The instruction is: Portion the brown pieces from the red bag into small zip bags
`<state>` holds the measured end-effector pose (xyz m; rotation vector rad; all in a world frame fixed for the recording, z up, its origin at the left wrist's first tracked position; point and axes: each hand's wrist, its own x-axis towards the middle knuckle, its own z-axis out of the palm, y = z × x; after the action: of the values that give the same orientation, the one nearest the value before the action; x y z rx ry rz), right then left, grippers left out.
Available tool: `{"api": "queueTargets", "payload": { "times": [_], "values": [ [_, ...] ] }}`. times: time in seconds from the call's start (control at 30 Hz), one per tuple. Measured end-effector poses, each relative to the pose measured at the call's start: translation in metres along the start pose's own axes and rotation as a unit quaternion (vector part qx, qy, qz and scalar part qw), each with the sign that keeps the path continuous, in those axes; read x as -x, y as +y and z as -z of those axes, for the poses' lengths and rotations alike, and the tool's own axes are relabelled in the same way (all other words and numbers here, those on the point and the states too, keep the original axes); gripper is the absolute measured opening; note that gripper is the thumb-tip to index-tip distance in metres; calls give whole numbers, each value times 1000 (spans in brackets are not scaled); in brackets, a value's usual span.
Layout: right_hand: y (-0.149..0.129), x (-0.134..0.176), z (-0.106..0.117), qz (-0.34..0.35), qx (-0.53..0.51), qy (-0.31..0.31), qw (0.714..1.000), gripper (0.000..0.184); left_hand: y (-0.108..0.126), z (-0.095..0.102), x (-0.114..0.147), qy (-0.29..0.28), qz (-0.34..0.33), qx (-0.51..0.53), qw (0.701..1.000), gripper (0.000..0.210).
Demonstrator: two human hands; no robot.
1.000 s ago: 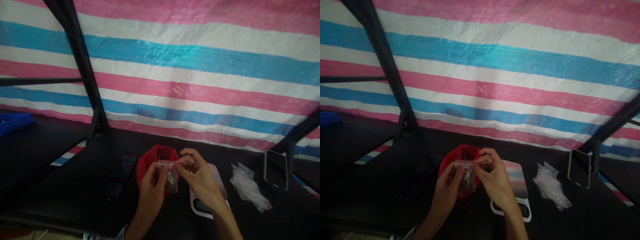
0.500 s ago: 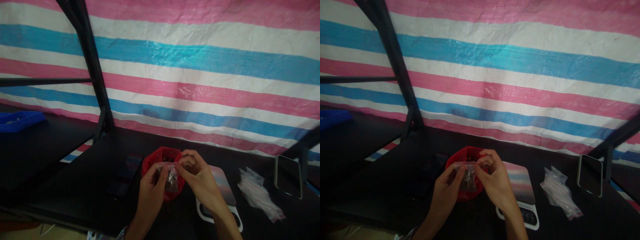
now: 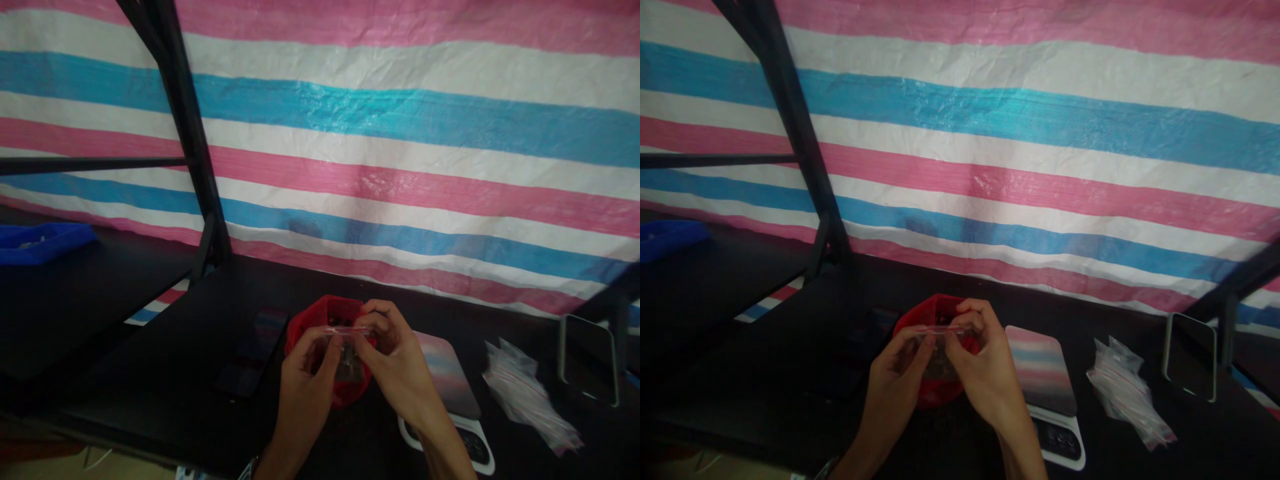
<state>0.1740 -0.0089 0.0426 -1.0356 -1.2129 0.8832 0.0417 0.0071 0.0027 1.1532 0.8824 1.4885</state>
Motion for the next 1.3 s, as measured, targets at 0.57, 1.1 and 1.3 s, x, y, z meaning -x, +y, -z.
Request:
{"api": "queueTargets", "payload": {
  "times": [0.57,1.1,1.3],
  "values": [
    [-10,3,5,15,35,-15,999,29,2,8,3,-66,-34,-58,996,27],
    [-16,-8,20,58,23,353,933,41,-3,24,-6,50,-193,-259,945,25],
    [-17,-9,60,110,55,455,882,35,-15,42,-14,30,-236,-476,847,30]
  ]
}}
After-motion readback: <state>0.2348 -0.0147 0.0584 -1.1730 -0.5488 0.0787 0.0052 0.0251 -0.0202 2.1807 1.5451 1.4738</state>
